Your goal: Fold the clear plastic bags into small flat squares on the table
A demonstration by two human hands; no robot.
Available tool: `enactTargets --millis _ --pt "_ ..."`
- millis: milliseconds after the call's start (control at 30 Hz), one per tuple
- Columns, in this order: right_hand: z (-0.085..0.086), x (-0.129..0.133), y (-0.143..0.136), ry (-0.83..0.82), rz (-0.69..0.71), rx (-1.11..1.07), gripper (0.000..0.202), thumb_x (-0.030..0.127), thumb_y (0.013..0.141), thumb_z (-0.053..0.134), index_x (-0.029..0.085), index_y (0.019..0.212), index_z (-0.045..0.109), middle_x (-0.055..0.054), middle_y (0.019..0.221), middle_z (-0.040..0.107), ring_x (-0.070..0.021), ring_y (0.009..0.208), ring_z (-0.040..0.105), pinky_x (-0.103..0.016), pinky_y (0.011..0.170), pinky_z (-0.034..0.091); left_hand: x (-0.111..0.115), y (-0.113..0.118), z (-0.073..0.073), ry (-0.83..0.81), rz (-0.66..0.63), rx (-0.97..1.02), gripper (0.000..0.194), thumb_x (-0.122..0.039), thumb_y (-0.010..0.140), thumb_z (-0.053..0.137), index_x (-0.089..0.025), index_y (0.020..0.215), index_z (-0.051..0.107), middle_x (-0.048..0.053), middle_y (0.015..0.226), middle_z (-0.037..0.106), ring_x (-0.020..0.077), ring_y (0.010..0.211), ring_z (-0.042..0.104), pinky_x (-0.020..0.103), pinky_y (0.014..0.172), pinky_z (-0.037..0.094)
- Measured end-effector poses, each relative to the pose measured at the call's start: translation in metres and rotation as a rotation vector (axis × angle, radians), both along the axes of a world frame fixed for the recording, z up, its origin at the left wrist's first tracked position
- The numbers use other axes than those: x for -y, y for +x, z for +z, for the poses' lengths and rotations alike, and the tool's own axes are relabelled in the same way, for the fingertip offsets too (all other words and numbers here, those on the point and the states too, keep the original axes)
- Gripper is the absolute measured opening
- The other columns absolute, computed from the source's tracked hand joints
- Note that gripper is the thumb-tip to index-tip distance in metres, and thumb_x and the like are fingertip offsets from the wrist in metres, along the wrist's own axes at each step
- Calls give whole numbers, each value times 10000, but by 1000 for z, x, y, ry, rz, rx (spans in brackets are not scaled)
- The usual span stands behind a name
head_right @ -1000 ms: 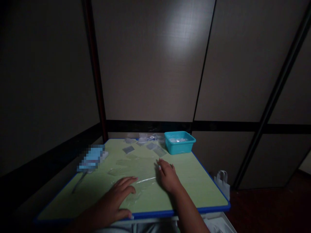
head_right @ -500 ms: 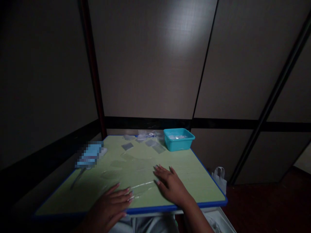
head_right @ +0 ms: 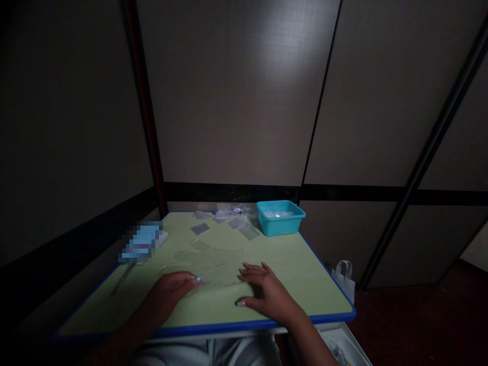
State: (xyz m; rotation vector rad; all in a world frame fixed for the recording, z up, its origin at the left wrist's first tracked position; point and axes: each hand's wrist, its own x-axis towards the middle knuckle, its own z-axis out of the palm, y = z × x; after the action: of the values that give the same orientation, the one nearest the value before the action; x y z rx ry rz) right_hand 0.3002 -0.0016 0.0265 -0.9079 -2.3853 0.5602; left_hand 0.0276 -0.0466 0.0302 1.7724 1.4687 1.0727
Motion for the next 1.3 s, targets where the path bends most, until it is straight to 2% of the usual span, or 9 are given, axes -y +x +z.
enactTargets --millis 133,233,467,667,867,1033,1100,1167,1300 --pt "-2 -5 -9 26 -41 -133 206 363 783 563 196 875 641 -69 903 638 -191 933 539 -327 825 385 -18 -4 -3 -78 -42 162 305 -401 755 487 -142 675 626 30 647 663 170 630 609 242 608 457" --pt "-2 -10 -17 22 -90 -121 162 292 801 534 182 717 617 -32 737 616 -162 799 535 -278 737 383 -28 -8 -11 -64 -18 139 306 -402 756 483 -137 702 626 34 657 661 170 622 605 238 573 444" --pt "-12 -21 -28 -14 -264 -45 151 219 761 511 169 628 564 -13 657 572 -142 685 505 -230 618 341 -37 -13 -19 62 54 -84 316 -393 789 445 -158 647 600 10 593 620 161 582 581 235 545 427" --pt "-7 -15 -33 88 -344 63 117 207 744 510 175 632 525 -17 668 558 -149 710 487 -236 639 329 -16 -5 -7 425 197 -375 290 -320 781 489 -183 1021 576 90 1048 598 247 993 531 399 884 394" --pt "-1 -5 -34 161 -423 190 36 220 737 524 188 721 521 -27 747 558 -171 777 488 -257 674 332 19 11 0 351 -362 -714 590 -401 775 540 -308 1315 323 3 1376 364 234 1268 290 465 1078 102" --pt "2 13 -40 202 -596 199 229 210 793 433 185 1002 526 -101 1045 557 -224 993 470 -347 816 331 18 12 -5 259 -415 -761 733 -462 779 520 -297 1380 134 10 1442 200 224 1318 174 473 1082 54" --pt "3 26 -47 215 -549 177 326 246 846 370 195 1152 470 -111 1210 494 -235 1118 413 -421 932 261 16 11 -9 250 -404 -770 772 -504 766 515 -286 1385 108 22 1448 166 231 1321 159 476 1081 49" --pt "4 39 -55 191 -373 181 428 317 889 312 241 1311 321 -74 1348 385 -223 1225 323 -484 1025 99 15 11 -12 241 -392 -782 841 -575 726 518 -268 1388 98 44 1452 138 248 1320 156 483 1077 44" --pt "2 53 -65 50 -136 247 493 408 913 233 269 1383 175 -43 1415 266 -206 1286 246 -497 1048 -36 13 10 -18 223 -396 -800 1038 -692 603 542 -228 1393 54 83 1452 104 280 1318 145 491 1071 18"
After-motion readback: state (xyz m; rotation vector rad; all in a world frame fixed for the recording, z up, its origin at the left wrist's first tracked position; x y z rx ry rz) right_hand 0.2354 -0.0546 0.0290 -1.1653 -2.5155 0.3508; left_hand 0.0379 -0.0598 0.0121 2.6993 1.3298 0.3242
